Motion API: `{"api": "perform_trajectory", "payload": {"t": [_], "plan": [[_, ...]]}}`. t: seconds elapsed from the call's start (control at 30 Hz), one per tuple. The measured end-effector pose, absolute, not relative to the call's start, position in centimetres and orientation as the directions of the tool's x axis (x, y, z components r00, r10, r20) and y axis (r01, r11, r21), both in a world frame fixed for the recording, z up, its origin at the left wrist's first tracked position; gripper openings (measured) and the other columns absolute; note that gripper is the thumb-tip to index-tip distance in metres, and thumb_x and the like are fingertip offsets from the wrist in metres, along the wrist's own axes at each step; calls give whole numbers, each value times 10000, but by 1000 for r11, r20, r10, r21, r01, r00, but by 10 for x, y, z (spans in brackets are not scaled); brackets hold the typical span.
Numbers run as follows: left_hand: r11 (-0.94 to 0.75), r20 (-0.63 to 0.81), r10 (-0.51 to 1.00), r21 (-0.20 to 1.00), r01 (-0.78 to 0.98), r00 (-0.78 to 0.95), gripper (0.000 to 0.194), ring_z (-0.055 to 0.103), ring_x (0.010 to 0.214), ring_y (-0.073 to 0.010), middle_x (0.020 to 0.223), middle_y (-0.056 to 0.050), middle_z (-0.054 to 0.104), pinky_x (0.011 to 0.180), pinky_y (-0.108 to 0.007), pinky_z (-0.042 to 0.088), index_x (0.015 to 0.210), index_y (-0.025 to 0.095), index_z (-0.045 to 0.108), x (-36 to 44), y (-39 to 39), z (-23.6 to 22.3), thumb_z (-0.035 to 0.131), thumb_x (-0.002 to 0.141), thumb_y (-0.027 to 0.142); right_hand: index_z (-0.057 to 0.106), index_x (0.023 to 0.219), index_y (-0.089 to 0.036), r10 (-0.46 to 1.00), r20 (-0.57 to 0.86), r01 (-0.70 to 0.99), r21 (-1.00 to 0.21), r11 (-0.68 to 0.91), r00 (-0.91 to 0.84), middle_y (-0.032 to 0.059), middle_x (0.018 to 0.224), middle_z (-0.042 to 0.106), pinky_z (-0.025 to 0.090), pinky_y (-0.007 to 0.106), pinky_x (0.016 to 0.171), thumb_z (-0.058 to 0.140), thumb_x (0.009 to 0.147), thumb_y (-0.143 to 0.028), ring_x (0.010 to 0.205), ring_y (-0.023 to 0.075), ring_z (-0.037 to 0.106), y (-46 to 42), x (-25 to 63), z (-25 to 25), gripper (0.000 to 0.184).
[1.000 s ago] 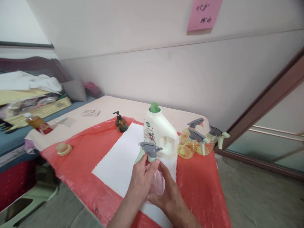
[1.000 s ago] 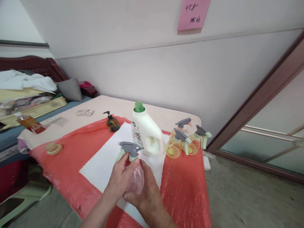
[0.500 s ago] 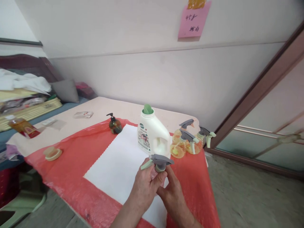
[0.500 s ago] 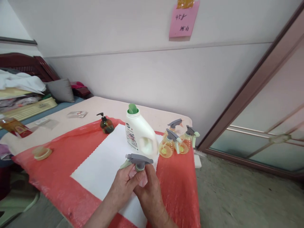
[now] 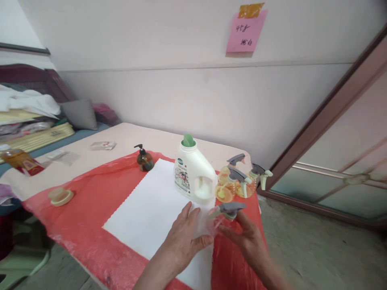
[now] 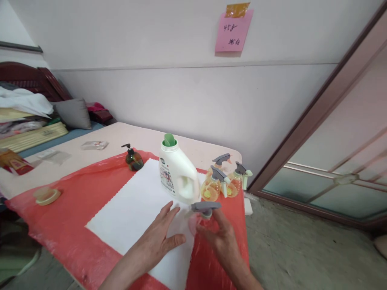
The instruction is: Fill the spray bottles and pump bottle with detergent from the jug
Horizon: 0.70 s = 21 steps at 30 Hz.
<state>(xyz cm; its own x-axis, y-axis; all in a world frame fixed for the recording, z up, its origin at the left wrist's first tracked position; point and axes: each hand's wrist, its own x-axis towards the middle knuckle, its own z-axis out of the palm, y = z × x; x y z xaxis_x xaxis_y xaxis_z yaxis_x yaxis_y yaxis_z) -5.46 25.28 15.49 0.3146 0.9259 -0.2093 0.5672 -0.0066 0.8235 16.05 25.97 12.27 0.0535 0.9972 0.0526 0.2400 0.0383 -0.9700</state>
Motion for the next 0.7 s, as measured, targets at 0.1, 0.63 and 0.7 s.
{"api": "perform_trajectory", "payload": {"t": [0.1,0.63,0.7], "plan": [[3,-218,932,802,598,288,863,146,1445,-322,1576,-113,173,1139,-480,185,1462,220,367,-58,256,152,536,754,684,644,1081,-258,995,8,242,-970,-17,101,55,1089,681,464,482,921,749,634,-450,1052,308,590,261,194,119,498],[-15,-278,912,713,701,302,863,178,1436,-327,1568,-142,172,1129,-473,214,1441,167,405,-55,260,151,493,767,700,690,1013,-203,845,60,235,-969,-79,532,62,1023,717,434,397,917,746,611,-507,995,255,608,287,250,116,507],[-23,-321,896,657,753,307,871,171,1439,-320,1580,-134,132,1132,-455,213,1462,164,363,-54,260,153,456,785,704,691,1007,-206,841,75,272,-958,-87,535,56,992,720,436,385,880,739,618,-515,941,241,610,289,249,114,499]]}}
